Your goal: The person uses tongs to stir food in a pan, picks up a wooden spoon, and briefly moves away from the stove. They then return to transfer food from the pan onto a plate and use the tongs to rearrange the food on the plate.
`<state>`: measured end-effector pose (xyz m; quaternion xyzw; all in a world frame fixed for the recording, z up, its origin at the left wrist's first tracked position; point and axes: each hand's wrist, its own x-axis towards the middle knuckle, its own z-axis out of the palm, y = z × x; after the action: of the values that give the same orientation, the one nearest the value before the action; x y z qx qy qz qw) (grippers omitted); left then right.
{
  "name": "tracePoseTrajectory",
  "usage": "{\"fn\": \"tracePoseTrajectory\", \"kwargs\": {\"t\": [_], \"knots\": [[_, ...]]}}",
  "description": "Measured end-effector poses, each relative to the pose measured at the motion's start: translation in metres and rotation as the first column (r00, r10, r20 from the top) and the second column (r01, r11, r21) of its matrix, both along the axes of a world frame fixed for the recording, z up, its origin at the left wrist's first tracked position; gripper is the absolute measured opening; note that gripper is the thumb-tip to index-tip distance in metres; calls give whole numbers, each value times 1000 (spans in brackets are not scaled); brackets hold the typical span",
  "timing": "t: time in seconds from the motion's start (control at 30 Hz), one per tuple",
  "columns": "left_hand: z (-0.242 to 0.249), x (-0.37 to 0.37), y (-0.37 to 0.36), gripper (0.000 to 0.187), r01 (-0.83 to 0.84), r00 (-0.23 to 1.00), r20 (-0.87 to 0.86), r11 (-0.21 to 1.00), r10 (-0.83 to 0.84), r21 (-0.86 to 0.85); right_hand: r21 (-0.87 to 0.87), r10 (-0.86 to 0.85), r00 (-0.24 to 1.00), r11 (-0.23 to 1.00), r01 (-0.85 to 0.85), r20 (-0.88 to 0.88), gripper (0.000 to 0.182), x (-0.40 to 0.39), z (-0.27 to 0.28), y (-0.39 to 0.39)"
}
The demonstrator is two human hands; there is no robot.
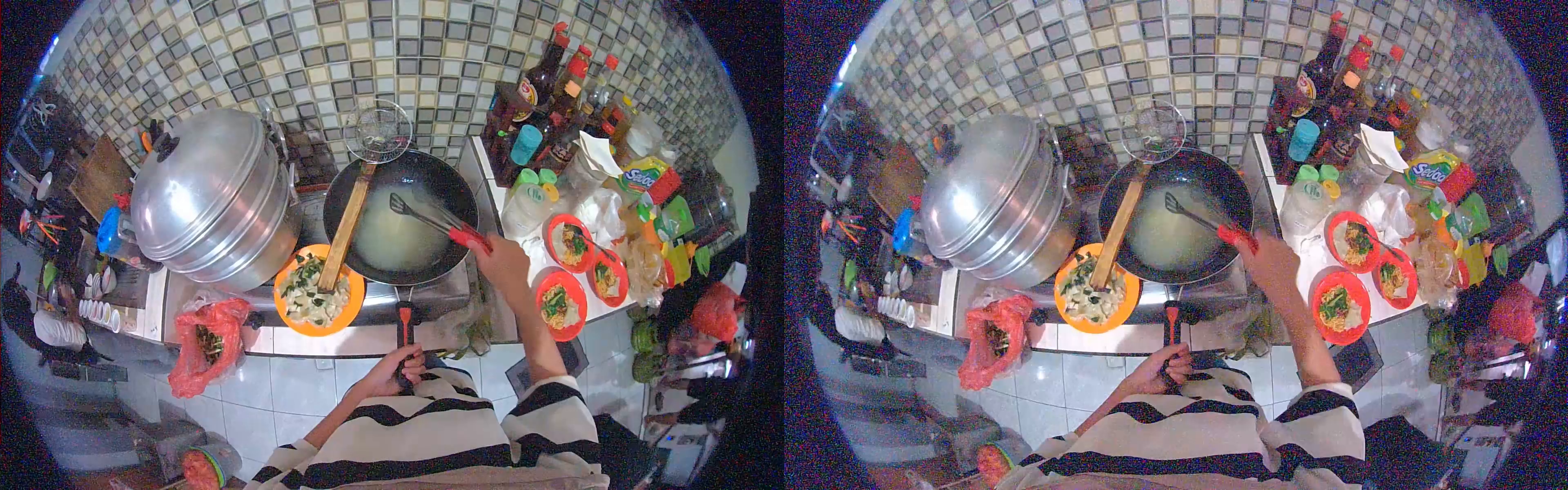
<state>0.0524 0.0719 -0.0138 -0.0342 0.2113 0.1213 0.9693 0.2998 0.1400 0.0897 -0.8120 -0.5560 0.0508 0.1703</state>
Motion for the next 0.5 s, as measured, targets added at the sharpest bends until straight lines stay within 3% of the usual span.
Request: {"fn": "tracePoseTrajectory", "kwargs": {"t": [0.27, 0.47, 0.5], "knots": [[-1, -1, 0, 20, -7, 1000, 18, 999, 6, 33, 55, 53, 994, 997, -59, 93, 41, -13, -31, 42], [1, 0, 2, 24, -1, 1000, 13, 1000, 1, -1, 97, 12, 995, 995, -3, -98, 44, -15, -26, 34], [1, 0, 2, 24, 13, 1000, 10, 999, -12, -30, 97, 66, 983, 994, -50, -172, 46, -11, -31, 35]]}}
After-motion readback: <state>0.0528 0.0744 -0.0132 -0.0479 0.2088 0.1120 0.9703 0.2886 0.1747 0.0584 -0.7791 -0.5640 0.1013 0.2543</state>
